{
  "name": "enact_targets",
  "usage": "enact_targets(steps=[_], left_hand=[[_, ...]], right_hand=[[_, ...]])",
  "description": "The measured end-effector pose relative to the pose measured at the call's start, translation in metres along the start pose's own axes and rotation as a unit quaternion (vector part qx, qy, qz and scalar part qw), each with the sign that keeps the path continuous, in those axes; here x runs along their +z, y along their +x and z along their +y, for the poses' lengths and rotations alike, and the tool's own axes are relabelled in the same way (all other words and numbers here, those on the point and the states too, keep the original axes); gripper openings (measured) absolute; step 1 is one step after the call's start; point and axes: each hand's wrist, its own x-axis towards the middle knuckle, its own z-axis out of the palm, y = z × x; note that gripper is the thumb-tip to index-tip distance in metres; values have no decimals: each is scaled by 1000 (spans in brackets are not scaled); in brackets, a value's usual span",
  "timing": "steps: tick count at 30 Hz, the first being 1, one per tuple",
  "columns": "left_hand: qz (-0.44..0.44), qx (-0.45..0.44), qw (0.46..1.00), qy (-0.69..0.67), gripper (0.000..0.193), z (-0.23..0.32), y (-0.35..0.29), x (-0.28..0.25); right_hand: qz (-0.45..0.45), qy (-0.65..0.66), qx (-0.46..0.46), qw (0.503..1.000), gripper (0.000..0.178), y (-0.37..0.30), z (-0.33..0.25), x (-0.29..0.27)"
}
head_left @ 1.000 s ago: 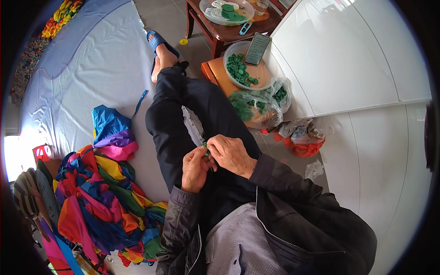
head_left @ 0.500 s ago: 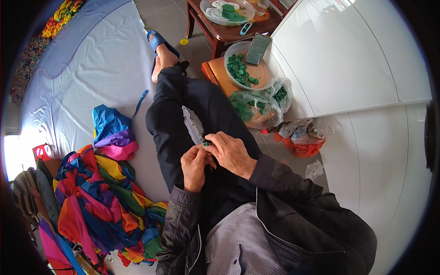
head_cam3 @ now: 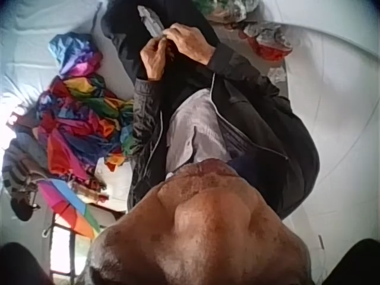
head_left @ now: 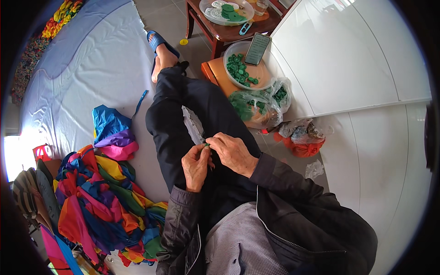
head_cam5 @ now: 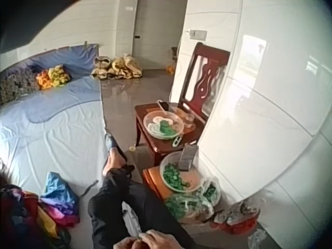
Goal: Manually packaging small green items into plastic bags.
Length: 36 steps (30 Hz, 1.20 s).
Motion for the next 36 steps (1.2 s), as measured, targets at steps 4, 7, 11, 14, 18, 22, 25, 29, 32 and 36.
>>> enact_targets(steps=[4, 7, 11, 14, 18, 22, 25, 29, 32, 36], left_hand=[[2, -1, 1000, 23, 20, 4, -2, 2], [5, -11, 999, 36, 19, 6, -3, 3], [8, 7, 999, 37, 21, 2, -2, 2], [24, 24, 999, 28, 21, 2, -2, 3], [22, 27, 999, 17, 21, 5, -2, 4], [15, 25, 998, -49, 20, 5, -2, 1], [7, 14, 997, -82, 19, 5, 0, -1], [-13, -3, 991, -134, 18, 5, 0, -3], [-21, -9, 988, -153, 18, 6, 1, -3], [-11, -5, 991, -135, 17, 4, 2, -5]], right_hand=[[-14, -10, 2, 1000, 22, -1, 2, 0], [-24, -22, 4, 999, 21, -1, 3, -1], [-36, -17, 19, 999, 19, 0, 2, -1], [-30, 19, 38, 999, 15, 0, 3, 2], [-22, 137, 112, 984, 8, -2, 6, 4], [-76, 305, 268, 911, 10, 8, 0, -6], [-117, 408, 380, 822, 13, 12, -2, -13], [-115, 420, 379, 817, 14, 10, 0, -12], [-111, 411, 378, 822, 15, 9, 0, -9], [-102, 374, 346, 854, 14, 9, -6, -11]])
